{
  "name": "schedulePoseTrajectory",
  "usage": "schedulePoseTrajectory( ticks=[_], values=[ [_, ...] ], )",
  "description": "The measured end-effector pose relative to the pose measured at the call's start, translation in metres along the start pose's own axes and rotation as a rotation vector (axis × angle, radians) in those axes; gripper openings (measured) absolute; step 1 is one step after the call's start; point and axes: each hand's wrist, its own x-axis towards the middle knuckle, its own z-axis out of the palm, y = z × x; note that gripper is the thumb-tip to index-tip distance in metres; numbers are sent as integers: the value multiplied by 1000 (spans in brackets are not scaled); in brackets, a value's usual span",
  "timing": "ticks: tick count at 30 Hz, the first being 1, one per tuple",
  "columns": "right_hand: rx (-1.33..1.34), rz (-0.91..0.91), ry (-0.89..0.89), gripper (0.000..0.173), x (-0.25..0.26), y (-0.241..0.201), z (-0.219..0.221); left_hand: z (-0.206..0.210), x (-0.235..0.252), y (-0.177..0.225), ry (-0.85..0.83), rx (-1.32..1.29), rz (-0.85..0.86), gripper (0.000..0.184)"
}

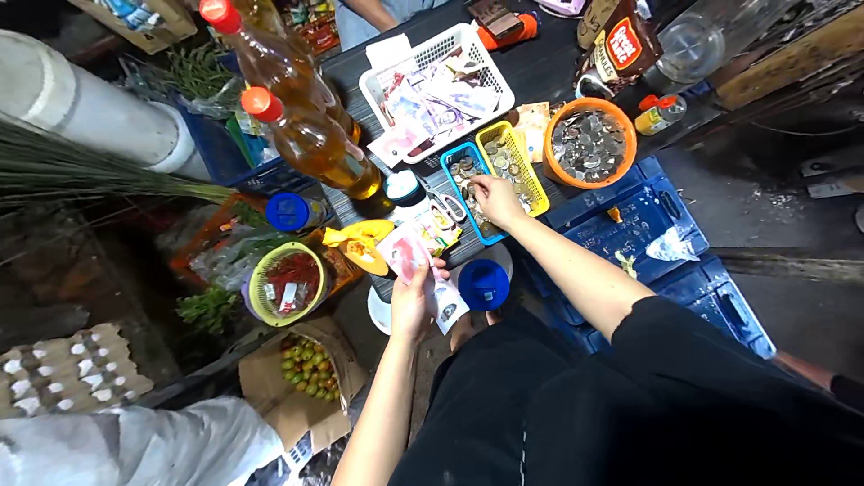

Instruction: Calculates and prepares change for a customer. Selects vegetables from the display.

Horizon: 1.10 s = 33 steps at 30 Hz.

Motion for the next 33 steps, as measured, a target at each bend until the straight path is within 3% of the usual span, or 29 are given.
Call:
schedulePoseTrajectory(
  ticks=[3, 5, 8, 10, 14, 18, 21, 26, 33],
  values=[
    [704, 204, 171, 30, -18, 4, -38, -1, -4, 2, 4, 15, -22, 28],
    [893, 259, 238, 33, -25, 15, -64, 0, -7, -1, 27, 33, -31, 27],
    [551, 281, 231, 37, -16, 27, -74, 1, -9, -9, 40, 55, -50, 25],
    [203, 317, 56, 30, 1, 22, -76, 6, -11, -15, 26, 53, -66, 26],
    [-146, 384, -63, 44, 36, 28, -43, 19, -18, -24, -16, 61, -89, 26],
    [-181, 464, -23, 47, 49, 26, -30, 21, -24, -29, -40, 70, -86, 27],
    [-37, 450, -44, 38, 53, 35, -32, 16, -27, -31, -18, 89, -88, 27],
    [22, 364, -23, 49, 55, 44, -32, 13, -26, -37, 23, 97, -108, 26],
    [66, 361, -87, 45, 76, 36, -48, 27, -23, -35, 21, 96, -120, 27]
  ],
)
